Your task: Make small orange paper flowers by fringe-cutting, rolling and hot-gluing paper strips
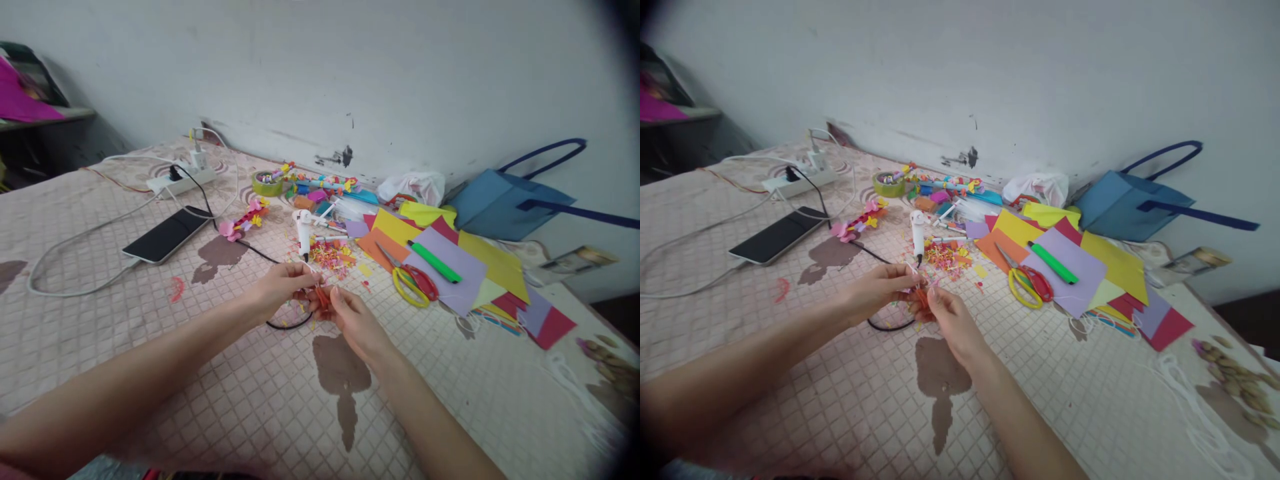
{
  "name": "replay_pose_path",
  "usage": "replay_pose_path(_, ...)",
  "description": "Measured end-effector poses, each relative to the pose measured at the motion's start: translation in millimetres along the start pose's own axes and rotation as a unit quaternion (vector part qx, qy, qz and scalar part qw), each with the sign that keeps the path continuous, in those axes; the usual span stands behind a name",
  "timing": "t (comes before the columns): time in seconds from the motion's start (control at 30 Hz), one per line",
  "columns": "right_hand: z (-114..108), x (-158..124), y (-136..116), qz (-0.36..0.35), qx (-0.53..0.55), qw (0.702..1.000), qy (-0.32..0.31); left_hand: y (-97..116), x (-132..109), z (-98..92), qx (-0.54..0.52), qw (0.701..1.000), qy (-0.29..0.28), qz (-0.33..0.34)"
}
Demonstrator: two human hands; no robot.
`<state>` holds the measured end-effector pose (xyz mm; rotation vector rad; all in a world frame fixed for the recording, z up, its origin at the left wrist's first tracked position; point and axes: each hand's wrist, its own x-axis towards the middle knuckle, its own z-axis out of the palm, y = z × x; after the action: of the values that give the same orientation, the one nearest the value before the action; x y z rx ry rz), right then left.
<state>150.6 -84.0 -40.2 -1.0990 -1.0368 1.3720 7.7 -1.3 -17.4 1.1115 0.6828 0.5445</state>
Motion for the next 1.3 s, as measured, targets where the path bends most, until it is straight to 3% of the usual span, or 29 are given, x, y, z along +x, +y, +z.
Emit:
replay_pose_path(0.5,1,0,-1,0.025,0.011,0.997,0.071,5,-2,0.6,0.049,0.998,0.033,0.002)
replay_pose_path(0.6,-5,2,0,-0.014,-0.029,0.992,0.125,6,-2,1.4,0.051,0.998,0.040,-0.002)
replay_pose_path(0.7,-15,4,-5,-0.101,-0.117,0.966,0.209,7,-2,2.0,0.054,0.998,0.039,-0.012)
replay_pose_path(0.8,-21,3,-11,-0.147,-0.169,0.944,0.242,7,-1,1.7,0.051,0.998,0.035,-0.017)
replay_pose_path(0.93,-15,-4,-15,-0.190,-0.286,0.912,0.223,6,-1,0.8,0.038,0.998,0.033,-0.026)
replay_pose_path(1.1,1,-8,-9,-0.324,-0.444,0.817,0.174,4,-2,0.3,0.028,0.999,0.024,-0.018)
replay_pose_path(1.2,5,-5,-4,-0.344,-0.493,0.783,0.159,3,-2,0.5,0.020,0.999,0.016,-0.021)
replay_pose_path(1.3,4,-4,-1,-0.344,-0.517,0.769,0.150,2,-2,0.5,0.014,0.999,0.020,-0.024)
